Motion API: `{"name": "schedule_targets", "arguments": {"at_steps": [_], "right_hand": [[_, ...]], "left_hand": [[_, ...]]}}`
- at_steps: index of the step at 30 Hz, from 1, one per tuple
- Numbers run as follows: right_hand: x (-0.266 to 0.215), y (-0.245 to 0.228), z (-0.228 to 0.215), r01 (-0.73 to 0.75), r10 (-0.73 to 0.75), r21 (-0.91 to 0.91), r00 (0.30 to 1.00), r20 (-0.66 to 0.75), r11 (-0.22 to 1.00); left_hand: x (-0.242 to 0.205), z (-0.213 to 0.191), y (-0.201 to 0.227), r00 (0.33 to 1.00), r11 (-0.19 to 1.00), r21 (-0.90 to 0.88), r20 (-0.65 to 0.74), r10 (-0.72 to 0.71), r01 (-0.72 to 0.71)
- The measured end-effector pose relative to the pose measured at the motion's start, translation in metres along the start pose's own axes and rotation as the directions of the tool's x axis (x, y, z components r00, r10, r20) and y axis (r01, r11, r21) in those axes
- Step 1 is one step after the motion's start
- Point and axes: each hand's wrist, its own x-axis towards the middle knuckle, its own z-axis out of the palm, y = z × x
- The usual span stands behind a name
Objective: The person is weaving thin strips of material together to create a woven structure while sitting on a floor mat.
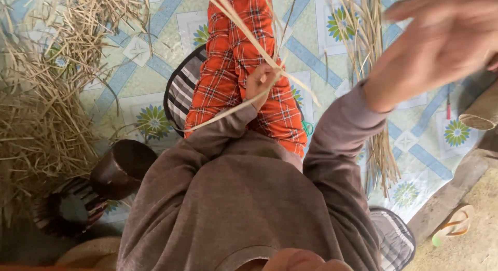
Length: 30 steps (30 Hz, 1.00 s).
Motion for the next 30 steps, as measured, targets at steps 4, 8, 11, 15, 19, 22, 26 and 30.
{"name": "schedule_targets", "arguments": {"at_steps": [4,8,11,15,19,22,26,30], "right_hand": [[-0.112,0.019,0.012,-0.460,0.484,-0.192,0.868,0.108,0.867],[-0.180,0.037,0.021,-0.512,0.667,-0.466,0.694,0.271,0.722],[-0.206,0.056,0.016,-0.454,0.644,-0.503,0.698,0.313,0.736],[-0.202,0.075,0.010,-0.507,0.617,-0.373,0.731,0.292,0.777],[-0.248,0.117,0.002,-0.795,0.826,-0.239,0.559,0.069,0.558],[-0.268,0.132,-0.007,-0.884,0.899,-0.177,0.437,0.019,0.433],[-0.238,0.092,-0.009,-0.785,0.836,-0.291,0.493,0.243,0.547],[-0.217,0.068,0.001,-0.838,0.826,-0.162,0.448,0.342,0.521]], "left_hand": [[0.006,0.000,-0.010,0.996,0.958,-0.281,-0.054,-0.067,0.049],[0.006,-0.005,-0.014,0.993,0.955,-0.280,-0.041,-0.112,0.096],[0.002,-0.011,-0.023,0.995,0.976,-0.198,-0.027,-0.096,0.088],[0.008,-0.004,0.012,0.988,0.976,-0.154,0.049,-0.146,0.152],[0.005,-0.005,0.011,0.982,0.961,-0.199,0.035,-0.188,0.191],[0.005,-0.005,0.015,0.983,0.982,-0.055,0.052,-0.177,0.180],[0.005,-0.003,0.014,0.983,0.973,-0.140,0.009,-0.181,0.181],[0.007,-0.001,0.021,0.978,0.967,-0.165,-0.037,-0.203,0.194]]}}
